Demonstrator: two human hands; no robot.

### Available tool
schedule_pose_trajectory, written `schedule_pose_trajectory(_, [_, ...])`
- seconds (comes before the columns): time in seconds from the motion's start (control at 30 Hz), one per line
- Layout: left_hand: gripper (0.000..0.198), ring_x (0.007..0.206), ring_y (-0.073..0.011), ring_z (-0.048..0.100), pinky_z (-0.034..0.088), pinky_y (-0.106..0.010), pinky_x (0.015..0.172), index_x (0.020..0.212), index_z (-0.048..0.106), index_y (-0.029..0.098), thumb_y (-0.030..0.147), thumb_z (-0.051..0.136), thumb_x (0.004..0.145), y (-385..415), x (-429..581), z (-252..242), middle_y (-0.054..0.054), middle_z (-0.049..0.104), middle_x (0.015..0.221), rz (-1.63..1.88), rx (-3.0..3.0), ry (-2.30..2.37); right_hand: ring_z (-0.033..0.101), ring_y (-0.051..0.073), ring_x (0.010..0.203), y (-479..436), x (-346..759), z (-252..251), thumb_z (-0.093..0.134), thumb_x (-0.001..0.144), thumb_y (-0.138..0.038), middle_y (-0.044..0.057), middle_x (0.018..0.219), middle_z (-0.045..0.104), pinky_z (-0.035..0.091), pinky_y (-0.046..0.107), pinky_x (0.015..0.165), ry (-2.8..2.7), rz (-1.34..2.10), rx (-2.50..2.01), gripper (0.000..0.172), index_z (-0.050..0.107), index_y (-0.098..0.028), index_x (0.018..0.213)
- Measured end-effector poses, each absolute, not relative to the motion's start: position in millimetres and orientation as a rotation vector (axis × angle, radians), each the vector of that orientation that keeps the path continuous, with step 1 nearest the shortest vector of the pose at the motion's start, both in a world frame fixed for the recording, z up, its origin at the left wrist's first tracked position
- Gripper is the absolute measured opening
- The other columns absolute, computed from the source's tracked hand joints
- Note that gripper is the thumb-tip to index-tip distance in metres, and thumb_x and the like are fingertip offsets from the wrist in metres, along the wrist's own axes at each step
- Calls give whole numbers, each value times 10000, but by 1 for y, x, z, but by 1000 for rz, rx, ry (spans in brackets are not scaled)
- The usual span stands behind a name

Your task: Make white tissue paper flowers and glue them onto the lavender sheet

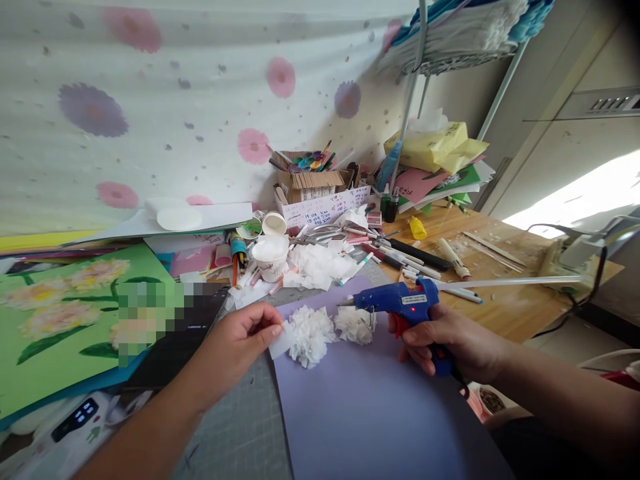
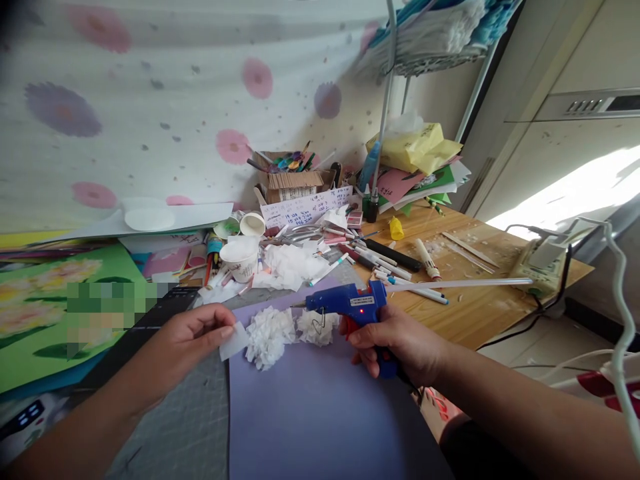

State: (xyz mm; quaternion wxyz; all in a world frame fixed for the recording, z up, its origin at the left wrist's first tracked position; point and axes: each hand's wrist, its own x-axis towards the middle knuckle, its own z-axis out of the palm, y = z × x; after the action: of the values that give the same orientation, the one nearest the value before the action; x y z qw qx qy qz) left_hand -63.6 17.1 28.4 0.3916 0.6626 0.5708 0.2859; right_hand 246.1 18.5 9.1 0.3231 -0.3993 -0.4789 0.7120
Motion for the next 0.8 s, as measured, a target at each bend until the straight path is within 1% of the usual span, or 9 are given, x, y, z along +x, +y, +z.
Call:
schedule_pose_trajectory(0.13, [199, 694, -169, 564, 435, -251, 630, 789, 634, 204, 368, 522, 808, 27, -65, 16, 2, 594, 760, 675, 1862, 1630, 476, 96, 368, 20, 245, 9, 673, 635, -250, -49, 397, 528, 507, 325, 658, -1254, 1878, -1060, 150, 627, -144, 730])
schedule_pose_trajectory(0.23, [277, 809, -195, 594, 460, -277, 686, 977, 654, 228, 389, 474, 841, 30, -69, 11, -31, 615, 954, 627, 2005, 1693, 479, 94, 370, 21, 242, 10, 667, 623, -247, -44, 386, 523, 507, 323, 661, -1267, 1886, -1053, 139, 629, -135, 696])
schedule_pose_trajectory(0.3, [300, 916, -224, 576, 453, -316, 770, 1059, 627, 227, 367, 454, 858, 26, -68, 11, -52, 602, 1029, 734, 2156, 1789, 477, 95, 365, 18, 240, 11, 663, 612, -249, -41, 371, 519, 507, 330, 662, -1259, 1891, -1047, 139, 628, -130, 676])
schedule_pose_trajectory(0.4, [212, 991, -252, 533, 392, -371, 895, 974, 636, 193, 289, 503, 839, 10, -56, 18, -75, 584, 978, 1117, 2387, 1816, 473, 97, 356, 12, 234, 14, 660, 596, -244, -40, 361, 529, 510, 343, 671, -1206, 1891, -1016, 169, 632, -123, 711])
schedule_pose_trajectory(0.5, [92, 826, -192, 554, 427, -291, 771, 833, 626, 213, 232, 537, 820, -12, -31, 27, -32, 582, 837, 1284, 2259, 1557, 481, 101, 359, 4, 228, 20, 640, 593, -238, -39, 364, 538, 508, 346, 676, -1162, 1901, -937, 185, 629, -125, 738])
schedule_pose_trajectory(0.57, [124, 704, -158, 530, 427, -252, 664, 761, 608, 211, 282, 536, 834, -21, -13, 31, 0, 571, 726, 1190, 1915, 1492, 478, 98, 350, 1, 225, 22, 628, 594, -233, -48, 363, 528, 505, 344, 669, -1138, 1902, -881, 175, 622, -131, 736])
schedule_pose_trajectory(0.63, [157, 642, -132, 481, 408, -221, 589, 759, 612, 209, 349, 572, 820, -23, 4, 32, 23, 546, 674, 1165, 1533, 1420, 475, 97, 348, 1, 223, 23, 619, 591, -228, -51, 358, 519, 500, 346, 678, -1132, 1879, -864, 175, 619, -131, 736])
schedule_pose_trajectory(0.7, [173, 651, -115, 463, 400, -201, 592, 771, 627, 204, 377, 635, 776, -19, 16, 31, 32, 549, 683, 1212, 1231, 1316, 485, 99, 368, 2, 223, 22, 627, 580, -228, -47, 375, 524, 494, 341, 684, -1165, 1830, -907, 181, 613, -133, 734])
schedule_pose_trajectory(0.8, [220, 638, -95, 448, 383, -187, 601, 721, 650, 180, 374, 738, 668, -14, 30, 29, 34, 561, 654, 1313, 911, 1224, 524, 104, 452, 1, 224, 21, 678, 593, -271, -13, 581, 596, 477, 300, 604, -1260, 1737, -1067, 252, 598, -145, 796])
